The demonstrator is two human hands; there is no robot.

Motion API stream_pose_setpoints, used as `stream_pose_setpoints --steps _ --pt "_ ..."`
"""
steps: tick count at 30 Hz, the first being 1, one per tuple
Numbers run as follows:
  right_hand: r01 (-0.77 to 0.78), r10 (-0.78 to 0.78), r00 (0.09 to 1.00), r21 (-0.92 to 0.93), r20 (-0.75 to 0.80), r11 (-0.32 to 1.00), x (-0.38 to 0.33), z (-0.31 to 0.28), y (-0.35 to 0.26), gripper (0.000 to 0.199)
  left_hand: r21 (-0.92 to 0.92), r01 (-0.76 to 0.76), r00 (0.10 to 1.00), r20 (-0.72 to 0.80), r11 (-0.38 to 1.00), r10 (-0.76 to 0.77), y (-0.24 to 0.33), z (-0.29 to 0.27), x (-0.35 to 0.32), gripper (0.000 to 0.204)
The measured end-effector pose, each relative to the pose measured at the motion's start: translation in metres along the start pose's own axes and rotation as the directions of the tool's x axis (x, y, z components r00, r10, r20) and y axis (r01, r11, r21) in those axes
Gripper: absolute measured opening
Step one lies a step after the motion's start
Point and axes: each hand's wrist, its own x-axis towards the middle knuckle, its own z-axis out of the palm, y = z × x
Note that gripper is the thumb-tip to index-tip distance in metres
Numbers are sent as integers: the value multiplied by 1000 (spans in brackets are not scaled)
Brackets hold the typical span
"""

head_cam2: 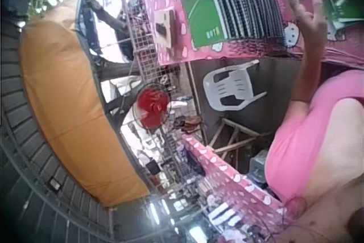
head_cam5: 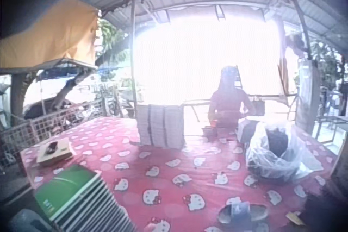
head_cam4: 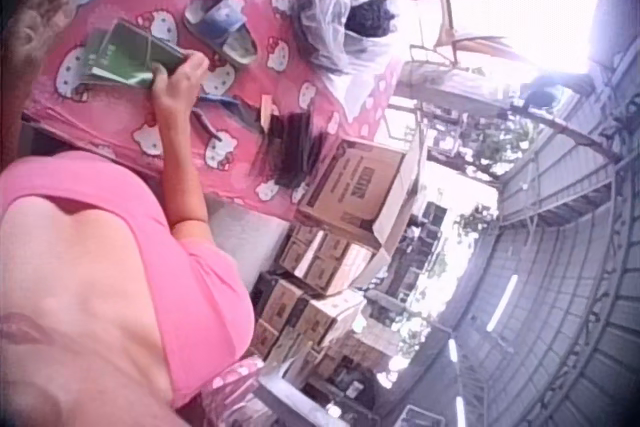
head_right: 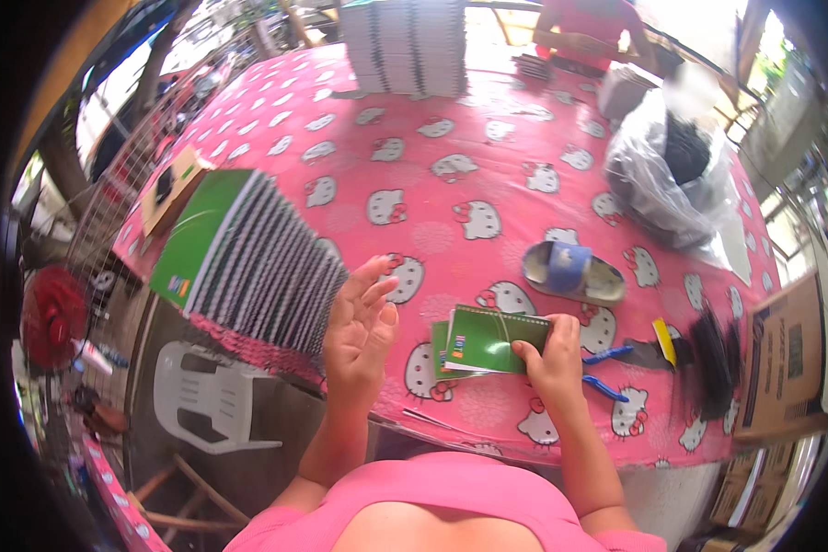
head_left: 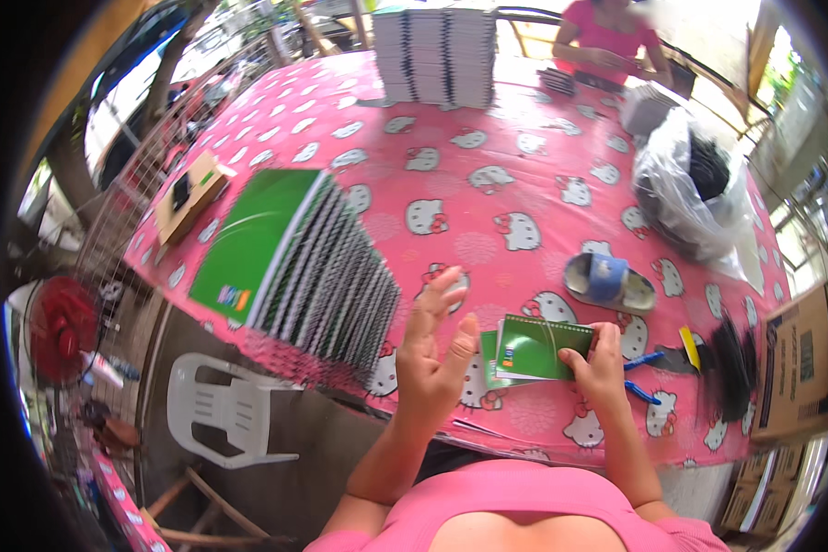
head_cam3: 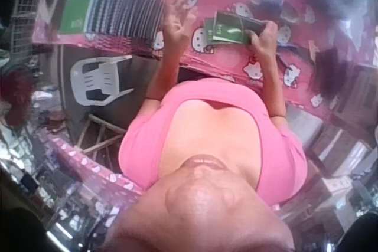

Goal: The person assembles small green booklets by hand using a stapler and shears. The person staples the spine of individual booklets, trims excess material with shears, and stacks the completed booklets into a pile on the table.

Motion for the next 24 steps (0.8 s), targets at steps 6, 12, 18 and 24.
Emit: stream_pose_setpoints --steps 6,12,18,24 --pt "132 -136 991 419 -21 898 -10 0 -9 38 299 -79 990 133 951 40 -56 42 -26 70" --pt "221 -270 963 602 -9 768 -15 12 0 39 420 -221 971 180 880 158 -53 46 -34 54" --pt "102 -203 974 612 98 784 -17 31 9 40 359 -82 982 190 930 13 -67 37 -38 57" --pt "318 -341 940 417 -22 852 -16 17 16 44 644 -325 942 288 692 174 -37 62 -15 33"
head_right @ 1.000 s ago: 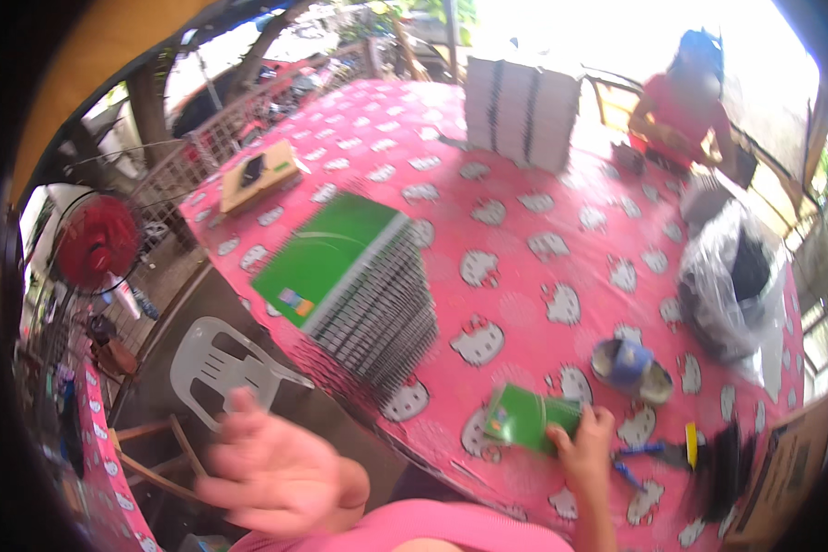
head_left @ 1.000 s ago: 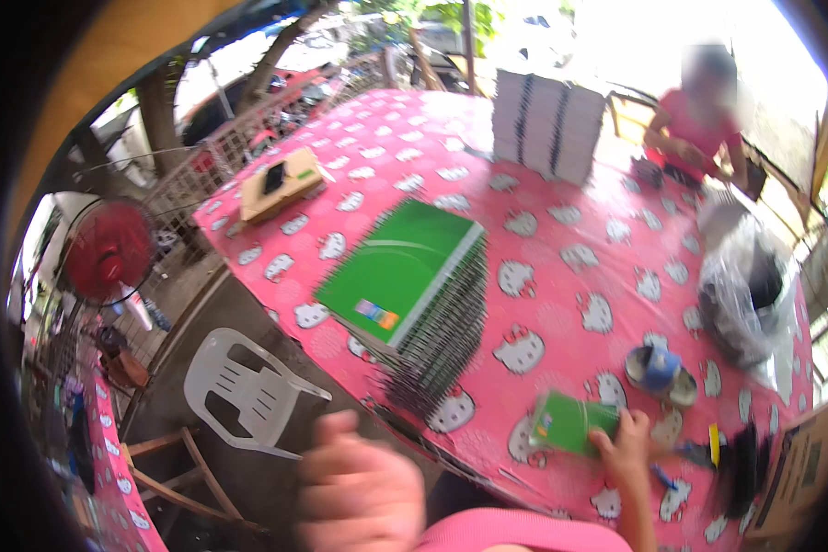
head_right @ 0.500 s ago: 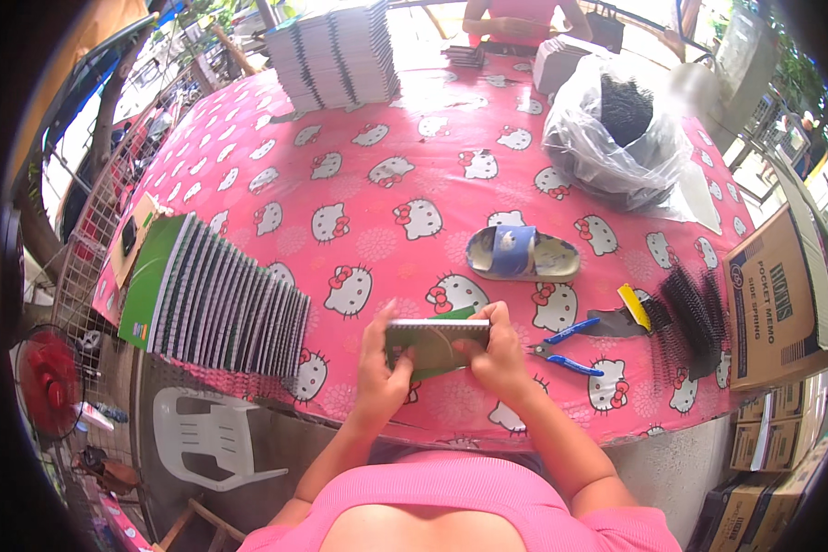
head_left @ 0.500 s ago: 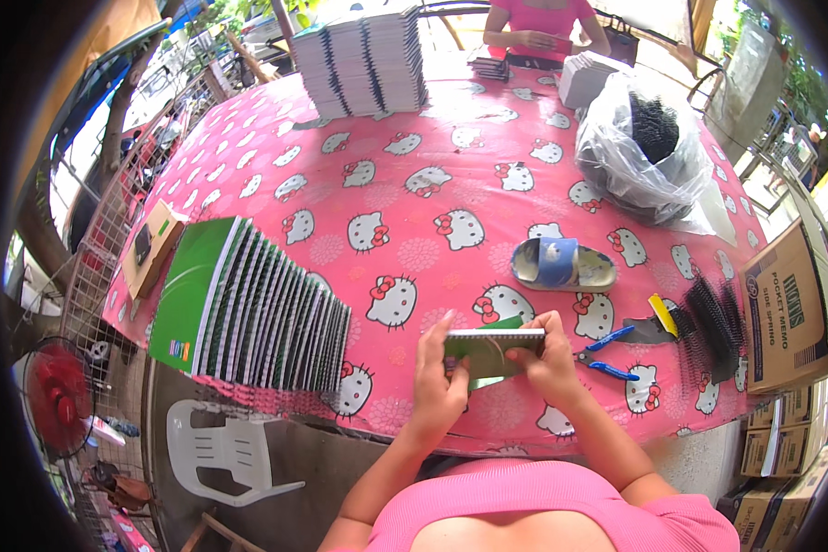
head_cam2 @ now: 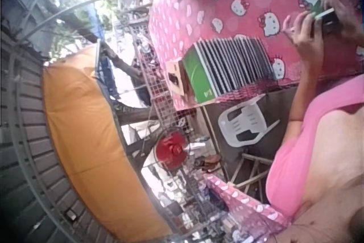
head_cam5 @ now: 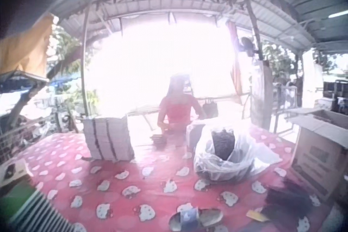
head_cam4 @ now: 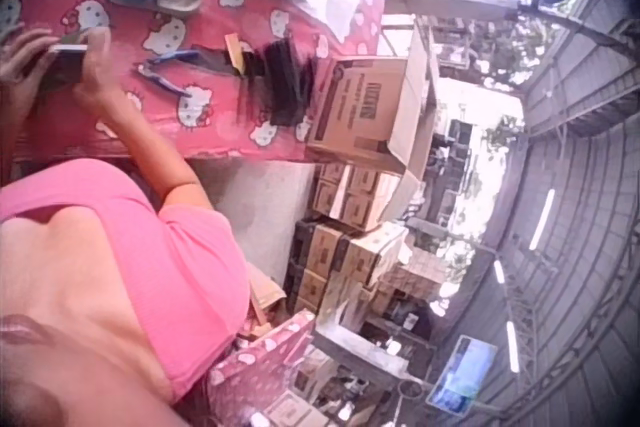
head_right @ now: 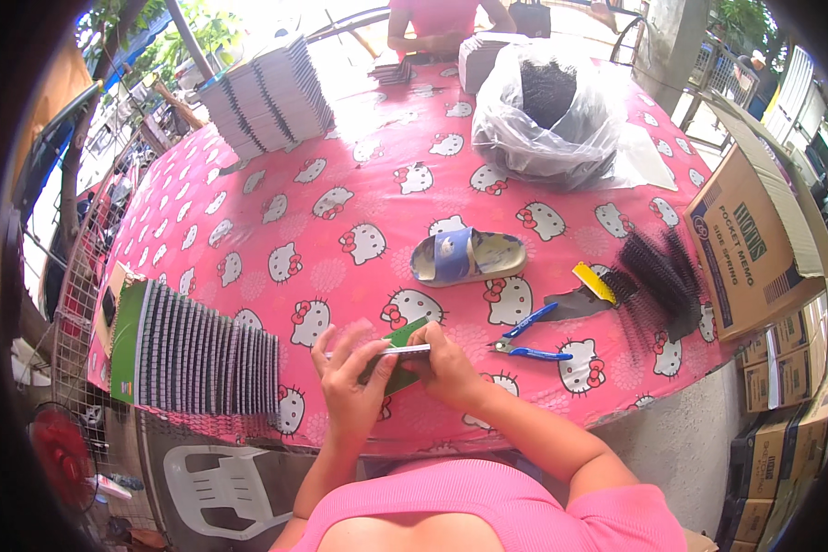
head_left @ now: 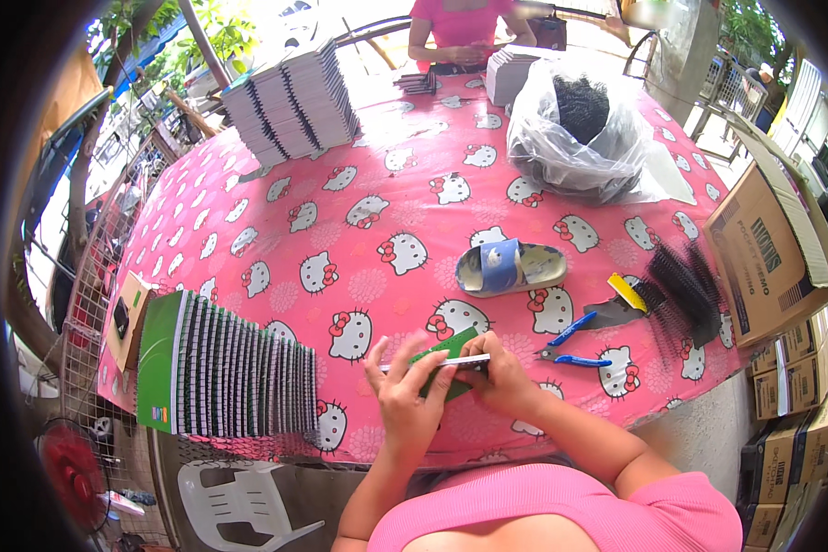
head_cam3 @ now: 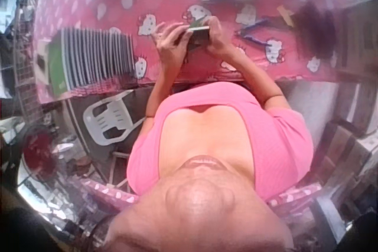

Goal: The person assembles small green booklets by hand using a stapler and shears. The person staples the spine of individual booklets, trims excess material with shears, and stacks the completed booklets into a pile on the table.

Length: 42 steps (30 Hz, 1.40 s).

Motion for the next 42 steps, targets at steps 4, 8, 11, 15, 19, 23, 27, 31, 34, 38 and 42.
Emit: stream_pose_setpoints --steps 4,8,11,15,19,23,27,31,34,38,42 --pt "208 -218 974 -126 -66 970 25 -38 -75 65 -121 24 1000 -5 992 -25 -5 -2 0 15" --pt "322 -383 924 508 17 799 35 -53 -176 57 -62 -82 996 -36 995 79 -21 7 -1 20" --pt "328 -381 924 593 -38 735 28 -43 -197 48 -109 48 997 -54 993 -55 -10 9 3 22" --pt "376 -576 813 836 -90 401 44 -39 -187 69 -89 14 996 -85 996 -22 0 9 3 16" --pt "324 -365 913 865 -181 383 42 -27 -216 68 49 35 991 -132 998 -29 8 8 -4 11" --pt "734 -553 678 486 -484 474 60 -10 -237 59 -4 41 999 -26 999 -41 -3 10 -4 13" --pt "674 -624 712 563 -322 478 59 -26 -231 60 -70 54 997 -46 996 -57 -5 6 -2 13" --pt "545 -656 732 736 -184 402 55 -50 -190 44 -143 -35 999 -39 989 30 -7 15 4 16" --pt "449 -485 870 561 -95 696 43 -86 -179 34 -108 24 999 30 994 -21 -11 8 4 22" --pt "-204 -23 873 -407 -488 890 19 -168 -91 14 -123 -14 996 90 992 25 -14 -1 1 21" --pt "-474 26 810 -627 -586 618 -38 -238 25 16 84 -42 999 16 996 41 21 2 12 14"
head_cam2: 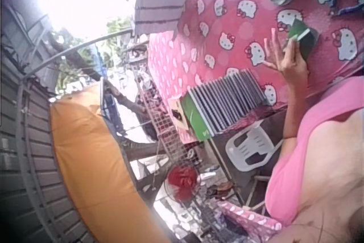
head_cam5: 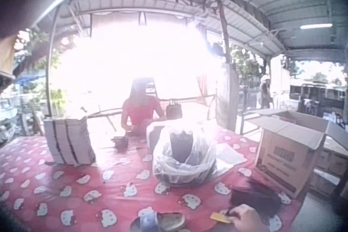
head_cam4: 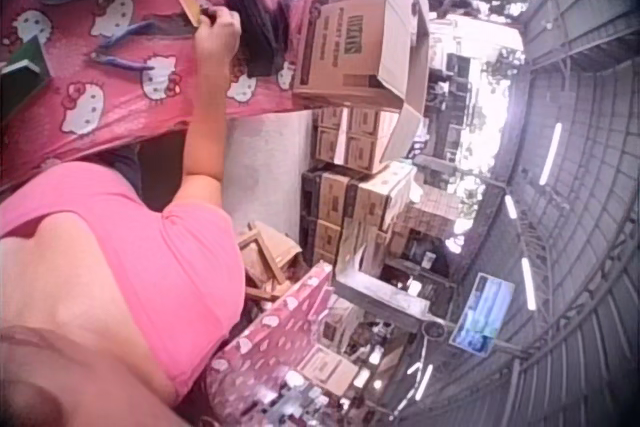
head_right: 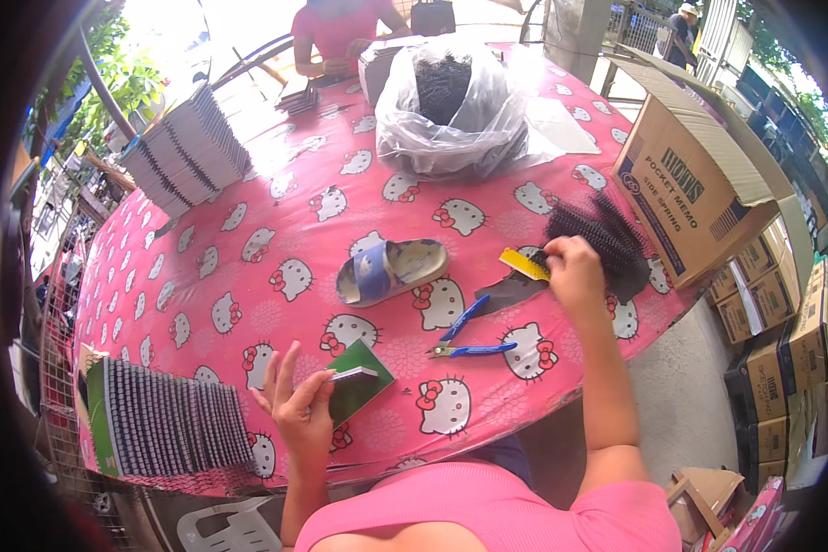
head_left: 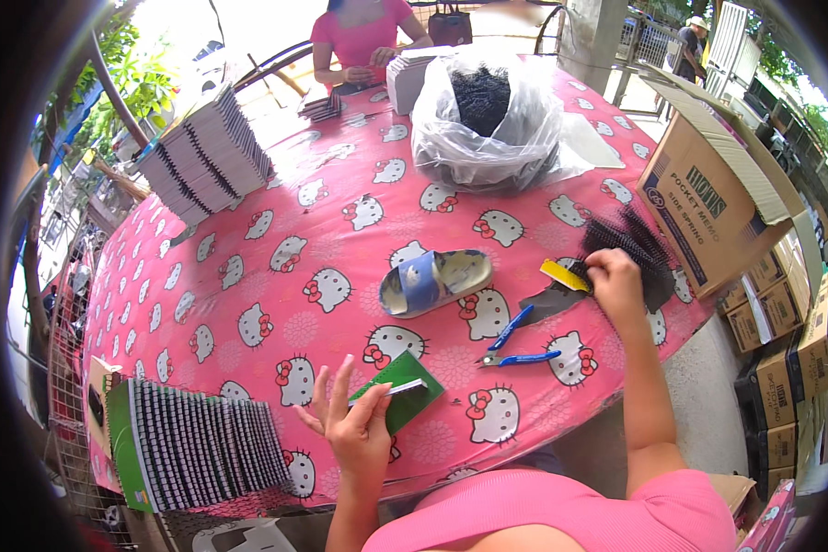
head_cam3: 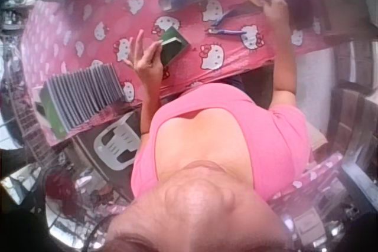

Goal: The person assembles small green booklets by hand using a stapler and shears. The person staples the spine of individual booklets, trims excess material with shears, and stacks the completed booklets into a pile on the table.

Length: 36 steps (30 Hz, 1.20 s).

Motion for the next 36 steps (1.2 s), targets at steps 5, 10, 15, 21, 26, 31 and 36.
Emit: stream_pose_setpoints --steps 5,10,15,21,26,31,36 --pt "-23 75 989 -364 128 931 -10 38 4 26 -126 42 998 48 991 -36 -6 -2 -6 12" --pt "137 -48 975 -418 217 898 1 33 19 23 -244 30 999 46 969 -19 -17 -4 -6 13" --pt "128 -147 987 -238 -60 963 15 19 -1 11 -275 -3 1000 10 961 6 -12 0 1 18" --pt "399 -448 881 265 156 878 -21 33 -107 18 -268 -28 999 -29 963 21 -20 7 -6 17" --pt "69 -489 774 713 403 697 -68 44 -171 21 -255 49 999 34 966 -42 -20 9 -9 16" --pt "93 -485 799 726 354 682 -64 49 -174 20 -249 8 1000 7 969 -6 -18 6 -5 17" --pt "77 -502 778 735 379 674 -59 51 -178 19 -242 21 1000 -15 970 -25 -16 5 -6 17"
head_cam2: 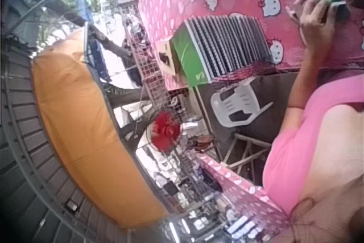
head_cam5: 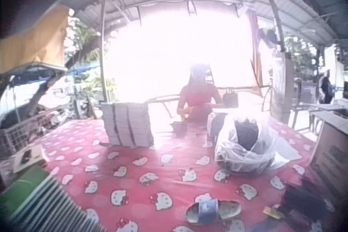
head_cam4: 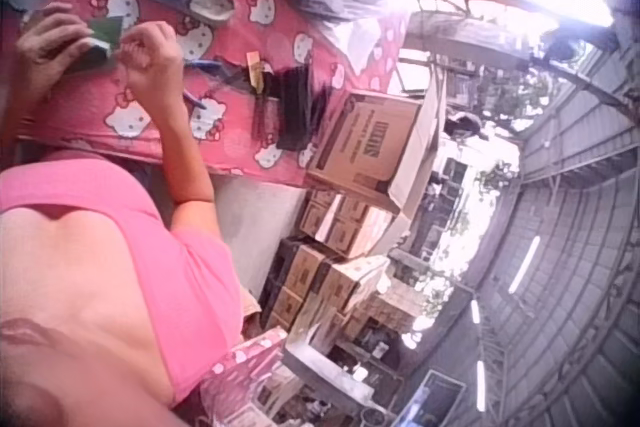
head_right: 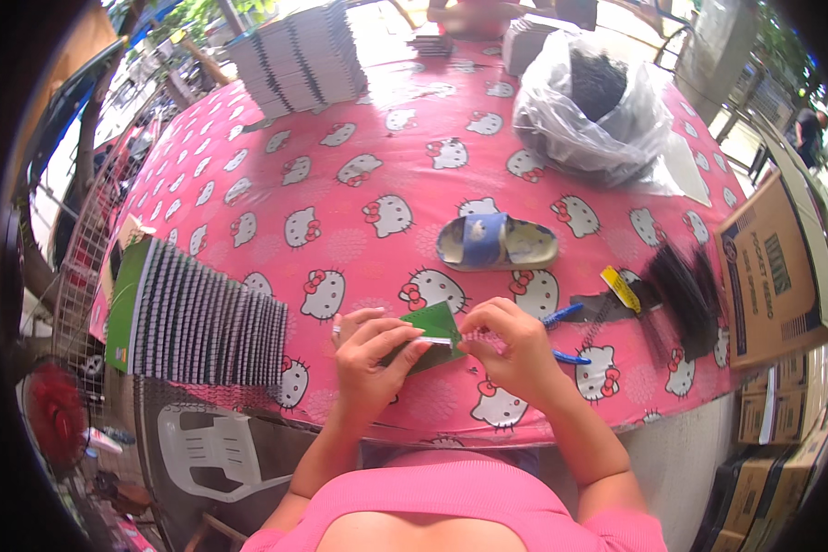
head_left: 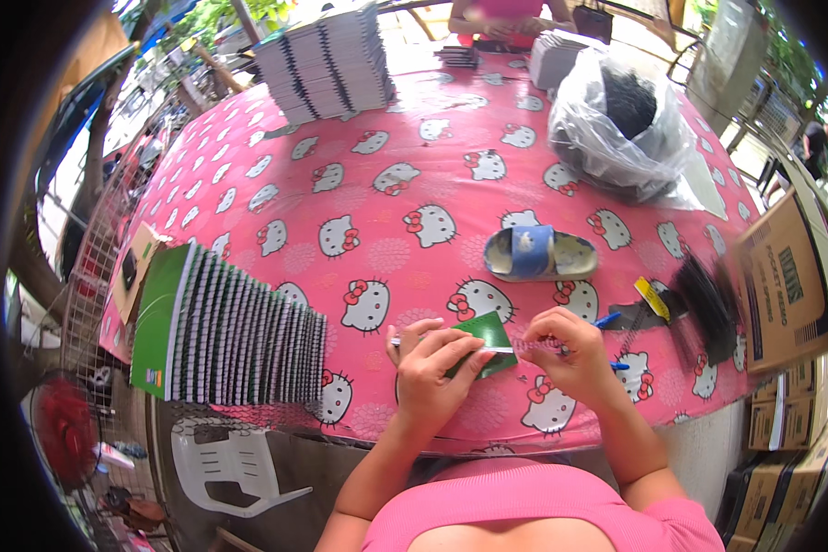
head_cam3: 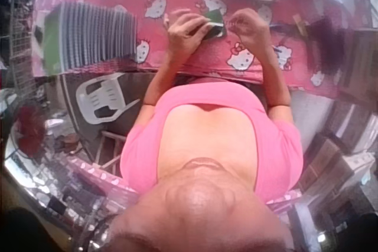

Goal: The person assembles small green booklets by hand using a stapler and shears. The person staples the spine of individual booklets, trims excess material with shears, and stacks the completed booklets into a pile on the table.

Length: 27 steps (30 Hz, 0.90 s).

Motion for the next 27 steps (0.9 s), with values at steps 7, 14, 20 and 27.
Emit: stream_pose_setpoints --steps 7,14,20,27 --pt "12 -9 994 -21 112 1000 9 1 -8 21 17 -7 1000 -17 1000 7 -2 1 -3 16" --pt "-95 113 981 -118 156 988 9 3 -12 20 16 30 1000 -5 999 -30 1 3 0 17" --pt "198 -150 975 -342 162 919 5 8 -17 19 10 5 999 44 1000 -5 6 -7 -1 23" --pt "152 -136 988 -412 68 899 8 19 -18 18 6 3 999 35 1000 -3 -1 -4 -3 24"
